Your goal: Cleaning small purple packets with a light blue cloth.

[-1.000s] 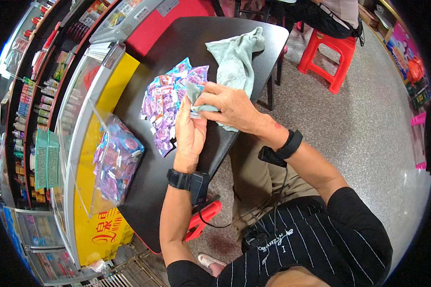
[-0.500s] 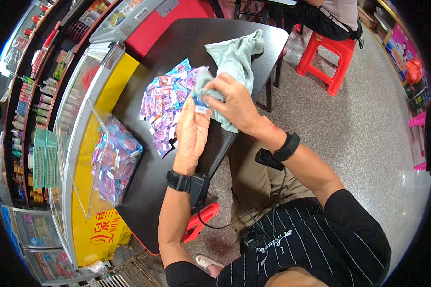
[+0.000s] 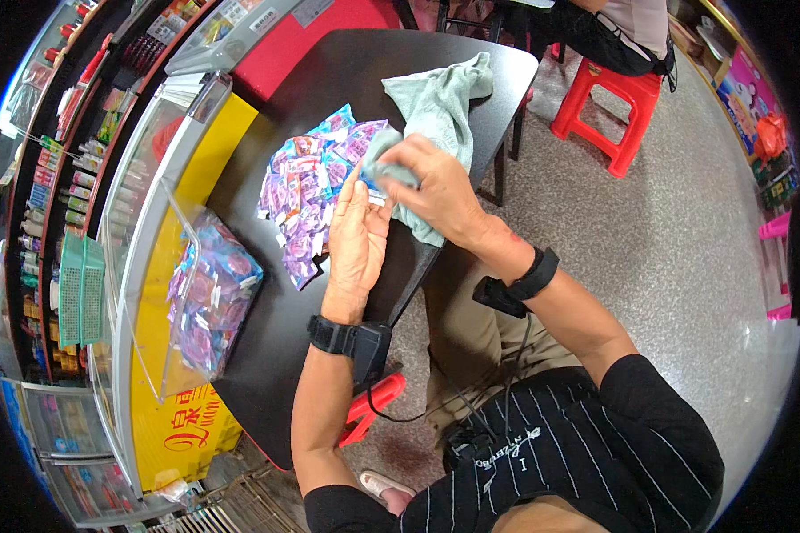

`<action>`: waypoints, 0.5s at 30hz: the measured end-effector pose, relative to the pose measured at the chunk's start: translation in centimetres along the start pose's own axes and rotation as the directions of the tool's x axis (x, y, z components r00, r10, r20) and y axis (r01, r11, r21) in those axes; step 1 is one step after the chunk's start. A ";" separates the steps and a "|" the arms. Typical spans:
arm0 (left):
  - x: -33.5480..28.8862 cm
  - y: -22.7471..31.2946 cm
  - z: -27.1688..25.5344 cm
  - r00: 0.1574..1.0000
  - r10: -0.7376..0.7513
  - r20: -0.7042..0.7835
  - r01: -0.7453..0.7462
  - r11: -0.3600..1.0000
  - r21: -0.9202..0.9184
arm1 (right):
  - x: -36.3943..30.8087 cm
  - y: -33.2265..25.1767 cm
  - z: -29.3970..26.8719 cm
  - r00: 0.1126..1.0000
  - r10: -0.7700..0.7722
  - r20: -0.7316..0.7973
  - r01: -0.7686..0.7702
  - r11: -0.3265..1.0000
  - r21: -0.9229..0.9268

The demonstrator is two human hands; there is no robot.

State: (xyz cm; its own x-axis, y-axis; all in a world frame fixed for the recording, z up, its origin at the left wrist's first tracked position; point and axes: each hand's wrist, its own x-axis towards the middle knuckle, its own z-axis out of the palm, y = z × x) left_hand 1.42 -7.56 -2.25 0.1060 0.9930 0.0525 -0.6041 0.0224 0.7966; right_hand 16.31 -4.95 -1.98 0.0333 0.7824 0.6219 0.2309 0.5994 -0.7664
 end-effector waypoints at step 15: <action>-0.4 0.2 0.8 0.995 0.095 -0.016 -0.094 0.992 0.087 | 0.9 1.6 -1.1 0.907 0.256 0.334 -0.369 0.864 0.343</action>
State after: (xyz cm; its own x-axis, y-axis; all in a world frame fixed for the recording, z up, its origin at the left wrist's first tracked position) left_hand 1.94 -8.00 -1.65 0.0350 0.9924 0.1183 -0.5405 -0.0808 0.8375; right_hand 17.76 -3.42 -2.49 -0.2356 0.9195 0.3147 -0.1463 0.2866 -0.9468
